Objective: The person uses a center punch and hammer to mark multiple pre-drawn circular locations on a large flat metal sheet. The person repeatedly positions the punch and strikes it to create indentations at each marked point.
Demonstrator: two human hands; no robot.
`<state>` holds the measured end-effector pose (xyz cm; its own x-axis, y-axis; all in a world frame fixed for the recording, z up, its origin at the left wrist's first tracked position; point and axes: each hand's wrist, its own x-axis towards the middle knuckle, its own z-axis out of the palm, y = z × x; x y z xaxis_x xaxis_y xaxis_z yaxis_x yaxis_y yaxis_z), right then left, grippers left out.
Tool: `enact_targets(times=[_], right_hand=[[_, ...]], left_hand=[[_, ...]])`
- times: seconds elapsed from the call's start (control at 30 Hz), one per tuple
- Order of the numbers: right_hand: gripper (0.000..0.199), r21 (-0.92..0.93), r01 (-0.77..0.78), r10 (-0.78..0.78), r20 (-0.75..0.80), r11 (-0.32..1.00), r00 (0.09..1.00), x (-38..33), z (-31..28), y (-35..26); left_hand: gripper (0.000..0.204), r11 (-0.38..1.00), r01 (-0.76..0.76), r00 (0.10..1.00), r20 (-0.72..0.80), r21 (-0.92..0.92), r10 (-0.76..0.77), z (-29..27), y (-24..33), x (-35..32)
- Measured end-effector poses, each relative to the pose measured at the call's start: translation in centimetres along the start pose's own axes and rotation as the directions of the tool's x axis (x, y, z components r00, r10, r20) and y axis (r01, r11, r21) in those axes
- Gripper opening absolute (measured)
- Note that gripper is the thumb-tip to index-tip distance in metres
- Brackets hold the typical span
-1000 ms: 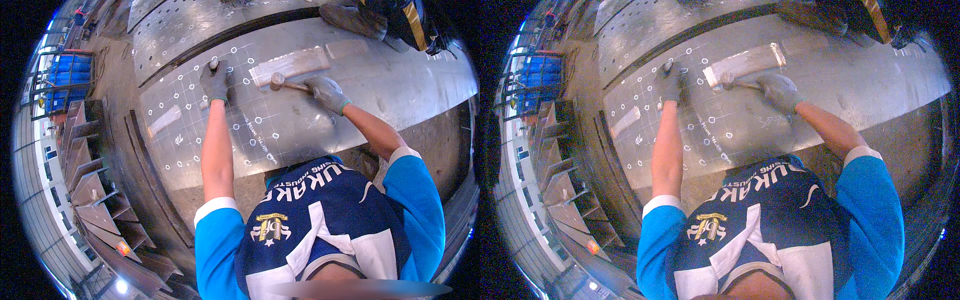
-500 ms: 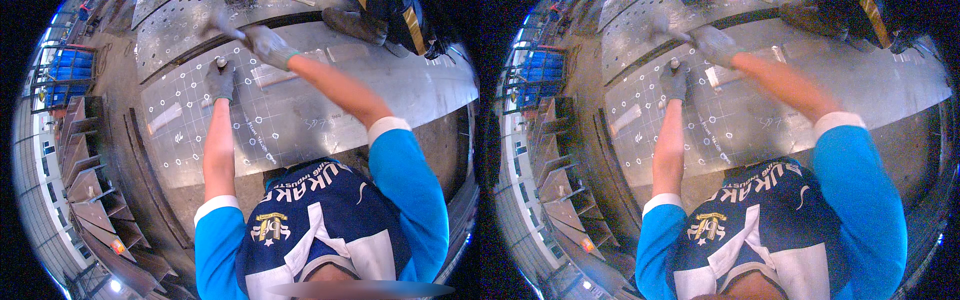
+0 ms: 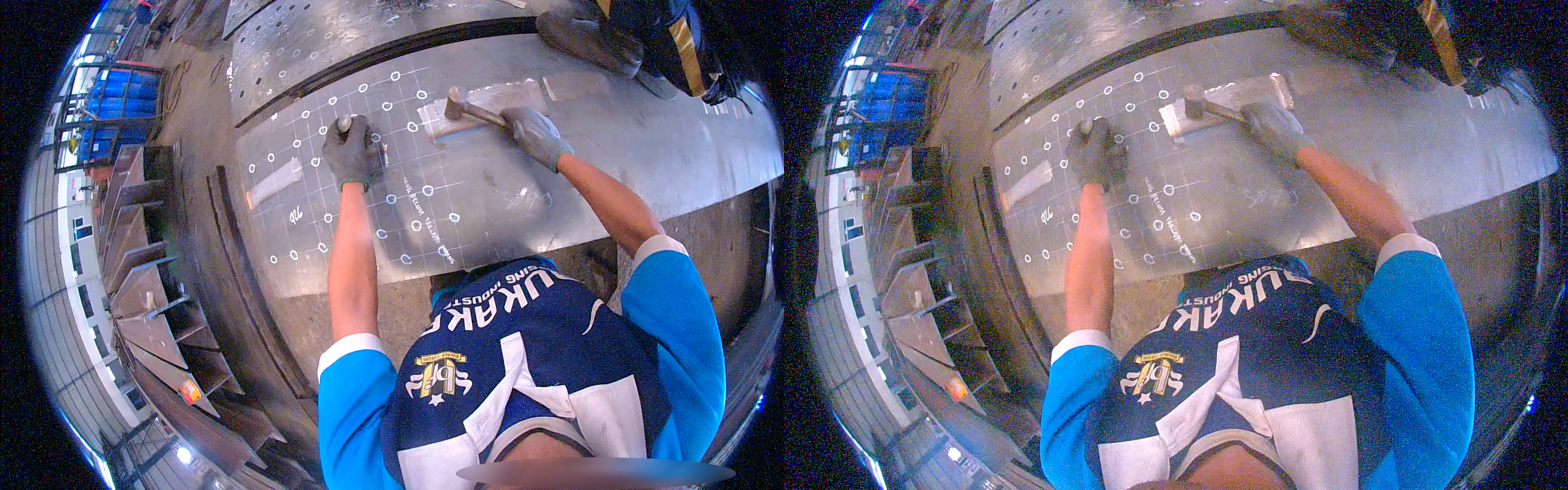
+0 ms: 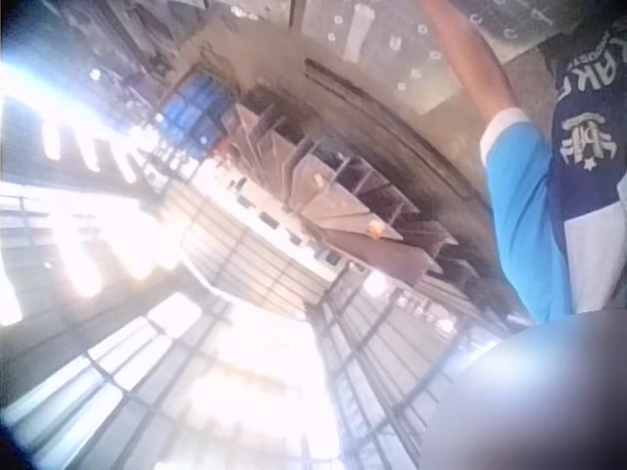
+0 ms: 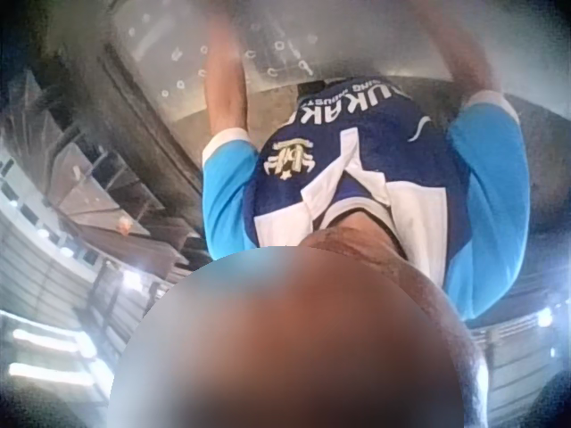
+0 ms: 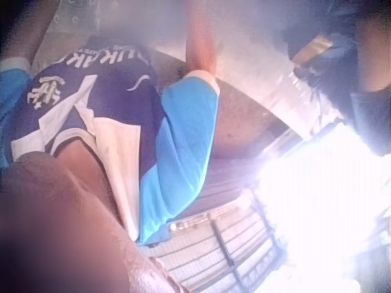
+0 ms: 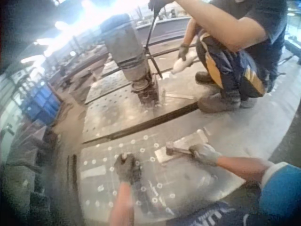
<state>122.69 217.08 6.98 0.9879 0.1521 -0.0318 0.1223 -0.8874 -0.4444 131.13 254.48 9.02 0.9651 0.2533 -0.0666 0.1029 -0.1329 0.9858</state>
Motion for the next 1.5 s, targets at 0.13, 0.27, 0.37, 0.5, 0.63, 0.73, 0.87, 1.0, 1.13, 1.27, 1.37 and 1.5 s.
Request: enact_targets(times=[0.13,0.27,0.37,0.5,0.63,0.73,0.87,1.0,1.13,1.27,1.37,1.5], right_hand=[[0.027,-0.026,0.04,-0.04,0.013,0.999,0.999,-0.9,0.4,-0.2],[0.024,-0.008,0.013,-0.013,0.022,1.0,1.0,-0.8,-0.2,-1.1],[0.024,-0.016,0.054,-0.055,-0.021,0.998,0.998,-0.7,-0.2,-1.0],[0.022,-0.017,0.089,-0.09,-0.072,0.996,0.993,-0.7,0.5,-0.5],[0.02,-0.033,0.056,-0.057,-0.058,0.998,0.997,-0.8,0.8,-0.4],[0.02,-0.03,0.071,-0.073,-0.077,0.997,0.994,-0.8,0.7,-0.4],[0.02,-0.033,0.099,-0.102,-0.11,0.995,0.989,-0.8,0.7,-0.4],[0.02,-0.033,0.116,-0.118,-0.084,0.993,0.989,-0.8,0.9,0.0],[0.024,-0.035,0.109,-0.11,-0.039,0.993,0.993,-0.6,0.9,0.4],[0.027,0.011,0.183,-0.183,0.122,0.983,0.976,0.5,0.2,-1.2],[0.026,0.028,0.375,-0.375,-0.002,0.927,0.927,3.1,-1.9,-5.6],[0.026,0.19,0.513,-0.466,-0.244,0.837,0.85,8.6,-6.8,-14.4]], left_hand=[[0.017,0.977,0.119,0.992,0.068,-0.175,-0.109,-0.1,0.6,-1.6],[0.014,0.963,0.139,0.989,0.078,-0.231,-0.124,0.0,1.1,-2.4],[0.015,0.974,0.109,0.991,0.093,-0.201,-0.091,-0.2,0.7,-2.4],[0.021,0.997,0.056,0.994,0.098,-0.049,-0.051,-0.8,-0.6,-1.6],[0.024,0.989,-0.059,0.996,0.071,0.133,0.05,-1.1,-1.5,-0.8],[0.028,0.994,0.012,0.999,0.051,0.113,-0.018,-1.2,-1.7,-0.6],[0.031,0.996,0.017,0.997,0.068,0.088,-0.023,-1.3,-2.2,-0.6],[0.032,0.984,-0.042,0.997,0.075,0.172,0.03,-1.7,-2.3,-0.1],[0.034,0.988,-0.022,0.997,0.08,0.153,0.01,-1.3,-1.6,-0.7],[0.032,0.993,0.097,0.993,0.072,-0.06,-0.093,-0.4,-0.8,-2.3],[0.032,0.995,-0.032,0.999,0.033,0.092,0.029,-0.2,-0.5,-2.4],[0.047,0.837,-0.219,0.972,0.034,0.501,0.234,-0.5,-0.8,-1.8]])
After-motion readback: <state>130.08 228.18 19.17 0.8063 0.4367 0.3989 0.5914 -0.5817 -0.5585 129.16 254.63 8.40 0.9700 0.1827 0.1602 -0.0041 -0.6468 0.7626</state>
